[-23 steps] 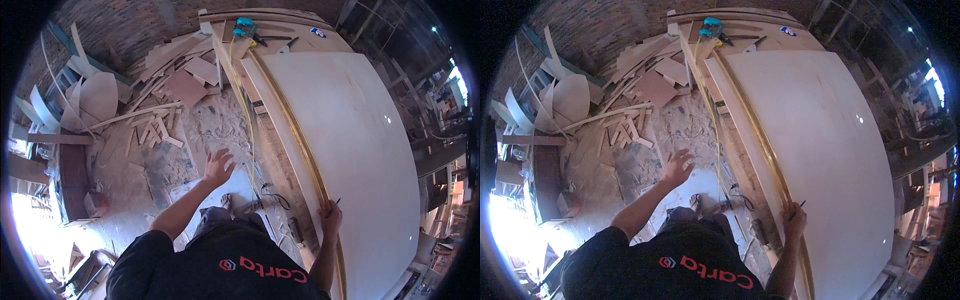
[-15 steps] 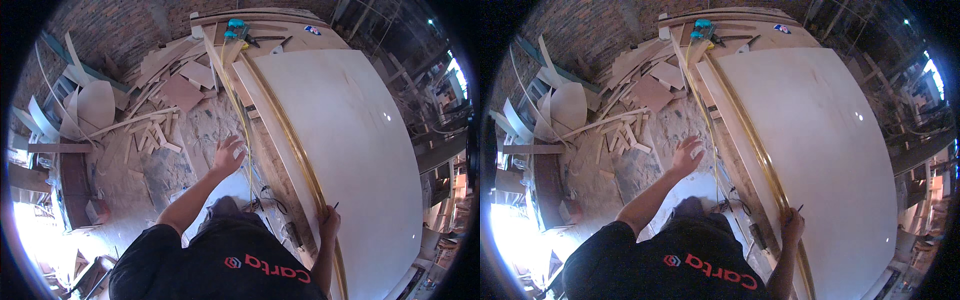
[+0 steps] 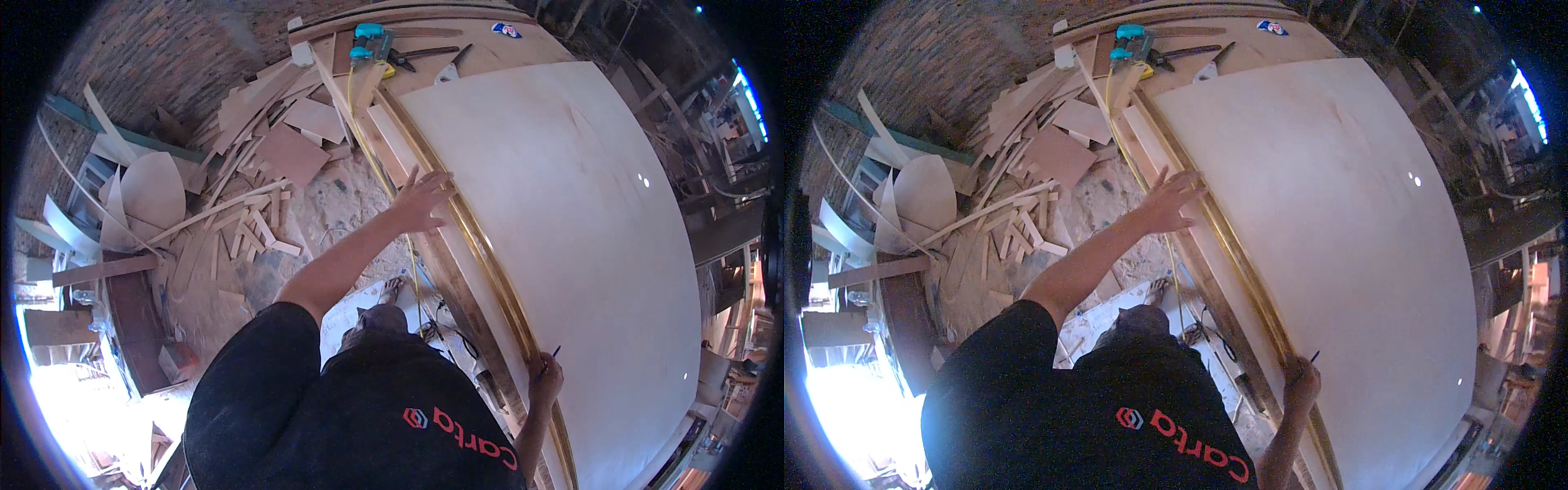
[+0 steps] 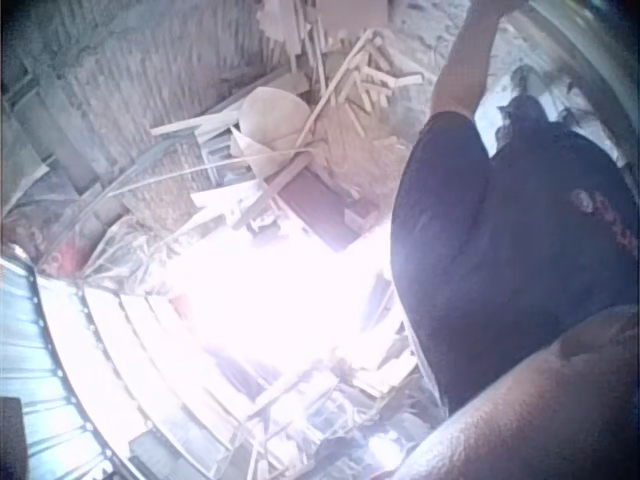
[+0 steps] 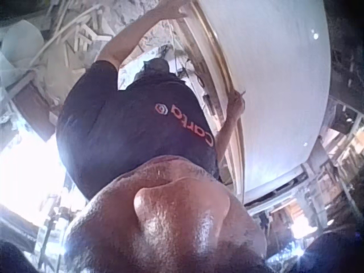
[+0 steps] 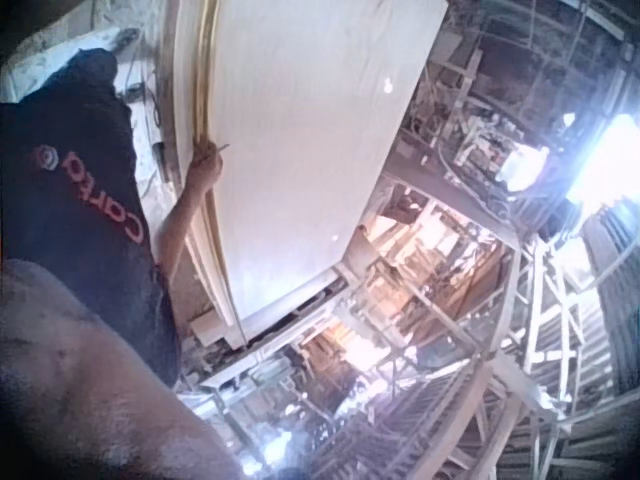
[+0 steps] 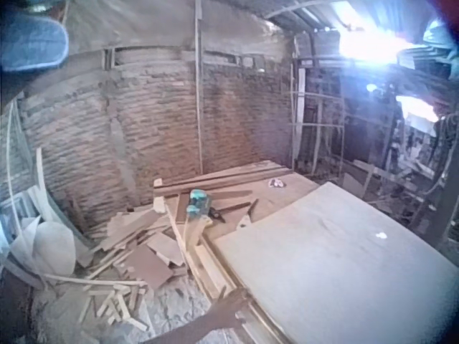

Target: The person uses a nail gun to attach a small wooden strip to the edge of a large white board. They then use a long wooden strip as a straightedge to draw a curved line on the board with a pen.

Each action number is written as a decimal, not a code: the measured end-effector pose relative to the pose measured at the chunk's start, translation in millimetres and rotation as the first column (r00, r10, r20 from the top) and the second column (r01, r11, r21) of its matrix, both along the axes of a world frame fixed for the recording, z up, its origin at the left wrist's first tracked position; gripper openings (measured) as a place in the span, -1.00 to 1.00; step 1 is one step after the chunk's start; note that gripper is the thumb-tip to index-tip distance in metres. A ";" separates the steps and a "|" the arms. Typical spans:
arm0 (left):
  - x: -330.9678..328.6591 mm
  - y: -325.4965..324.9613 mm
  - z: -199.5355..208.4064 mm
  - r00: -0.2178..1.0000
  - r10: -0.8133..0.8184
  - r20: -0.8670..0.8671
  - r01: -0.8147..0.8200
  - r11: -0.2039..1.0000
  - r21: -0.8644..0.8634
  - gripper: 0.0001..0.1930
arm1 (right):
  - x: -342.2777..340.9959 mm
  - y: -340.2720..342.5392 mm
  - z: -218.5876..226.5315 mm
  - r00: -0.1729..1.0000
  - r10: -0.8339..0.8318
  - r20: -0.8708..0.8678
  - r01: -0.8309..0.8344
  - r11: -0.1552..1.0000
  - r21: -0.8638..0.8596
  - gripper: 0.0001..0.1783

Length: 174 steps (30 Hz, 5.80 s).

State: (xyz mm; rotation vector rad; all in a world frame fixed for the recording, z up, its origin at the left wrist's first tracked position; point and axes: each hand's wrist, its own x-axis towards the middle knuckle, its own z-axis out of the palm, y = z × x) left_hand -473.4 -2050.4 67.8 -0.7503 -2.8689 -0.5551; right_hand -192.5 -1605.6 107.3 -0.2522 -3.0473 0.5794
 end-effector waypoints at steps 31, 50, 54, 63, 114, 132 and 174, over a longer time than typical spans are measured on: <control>-106.4 -11.3 -29.0 0.901 -0.422 0.101 0.425 0.905 -0.011 -0.29 | -7.2 -6.1 -18.2 0.992 -0.116 0.049 0.100 0.962 0.254 -0.67; -173.3 -28.3 -64.3 0.820 -0.465 0.334 0.371 0.876 0.309 -0.31 | 69.8 -90.5 8.6 0.745 -0.658 -0.110 0.646 0.753 -0.124 -0.35; -187.7 -28.7 -50.4 0.832 -0.450 0.324 0.494 0.867 -0.065 -0.16 | 88.8 -62.9 4.0 0.683 -0.718 -0.132 0.706 0.696 -0.133 -0.36; -175.8 7.2 -10.0 0.938 -0.279 0.207 0.345 0.822 -0.454 -0.17 | 143.9 16.1 3.7 0.570 -0.788 -0.233 0.788 0.604 -0.117 -0.34; -116.9 72.6 57.1 0.904 0.067 0.423 0.196 0.813 -0.549 -0.45 | -380.4 -437.4 -44.3 0.965 0.157 -0.208 -0.226 0.903 -0.367 -0.67; -134.9 74.5 59.3 0.894 -0.038 0.447 0.319 0.756 -0.572 -0.09 | -91.1 -186.3 4.2 0.752 -0.634 0.181 0.609 0.563 -0.558 -0.67; 122.3 243.9 67.2 0.673 -0.687 0.275 0.736 0.661 -0.149 0.17 | 97.3 -53.3 4.4 0.592 -0.805 0.030 0.548 0.375 -0.748 -0.83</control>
